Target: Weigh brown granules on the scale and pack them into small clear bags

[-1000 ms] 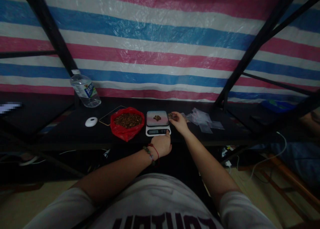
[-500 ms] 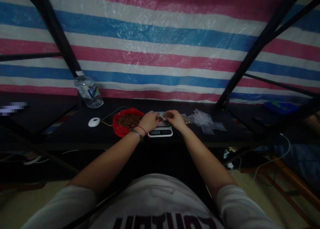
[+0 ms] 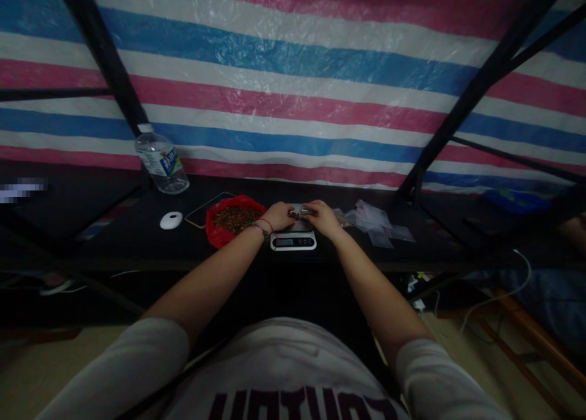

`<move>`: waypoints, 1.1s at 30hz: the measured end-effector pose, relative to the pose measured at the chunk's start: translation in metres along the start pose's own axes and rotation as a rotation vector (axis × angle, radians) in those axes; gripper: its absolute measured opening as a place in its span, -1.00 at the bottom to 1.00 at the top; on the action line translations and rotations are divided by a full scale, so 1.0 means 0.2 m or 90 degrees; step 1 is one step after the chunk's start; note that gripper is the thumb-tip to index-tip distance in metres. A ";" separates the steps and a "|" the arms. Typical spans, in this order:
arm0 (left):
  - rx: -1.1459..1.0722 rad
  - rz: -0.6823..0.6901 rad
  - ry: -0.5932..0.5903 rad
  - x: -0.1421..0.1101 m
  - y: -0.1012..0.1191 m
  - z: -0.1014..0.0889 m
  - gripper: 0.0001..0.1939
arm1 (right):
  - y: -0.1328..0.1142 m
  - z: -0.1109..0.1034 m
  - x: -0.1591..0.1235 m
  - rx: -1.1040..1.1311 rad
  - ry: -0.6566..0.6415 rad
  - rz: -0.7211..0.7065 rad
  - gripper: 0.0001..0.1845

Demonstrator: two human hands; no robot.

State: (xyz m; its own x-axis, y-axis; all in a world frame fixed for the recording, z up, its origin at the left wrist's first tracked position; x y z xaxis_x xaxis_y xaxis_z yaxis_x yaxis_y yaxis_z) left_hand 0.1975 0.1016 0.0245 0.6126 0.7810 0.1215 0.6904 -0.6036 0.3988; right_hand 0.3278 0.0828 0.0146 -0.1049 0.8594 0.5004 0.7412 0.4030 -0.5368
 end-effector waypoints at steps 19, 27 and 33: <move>0.033 0.114 -0.023 -0.42 0.32 0.12 -0.62 | 0.13 -0.01 -0.07 0.174 0.060 0.104 -0.57; -0.130 0.034 0.107 -0.16 0.14 -0.10 -0.66 | 0.11 0.03 -0.06 0.259 0.015 0.106 -0.54; -0.113 0.144 0.070 -0.03 0.14 -0.08 -0.61 | 0.07 0.03 -0.07 0.390 -0.005 0.125 -0.52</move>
State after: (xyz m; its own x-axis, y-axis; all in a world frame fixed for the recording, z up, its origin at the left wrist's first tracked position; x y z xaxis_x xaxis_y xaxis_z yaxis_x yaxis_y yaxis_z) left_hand 0.2062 0.0821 0.0488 0.6909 0.6486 0.3194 0.4575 -0.7343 0.5014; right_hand 0.3362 0.0786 -0.0039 -0.0123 0.9367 0.3500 0.2336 0.3431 -0.9098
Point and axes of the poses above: each hand's wrist, its own x-axis towards the middle knuckle, its own z-axis out of the palm, y = z × x, the point moved 9 cm from there along x, towards the middle knuckle, and after that the axes turned 4 degrees about -x, right-handed, at the moved point
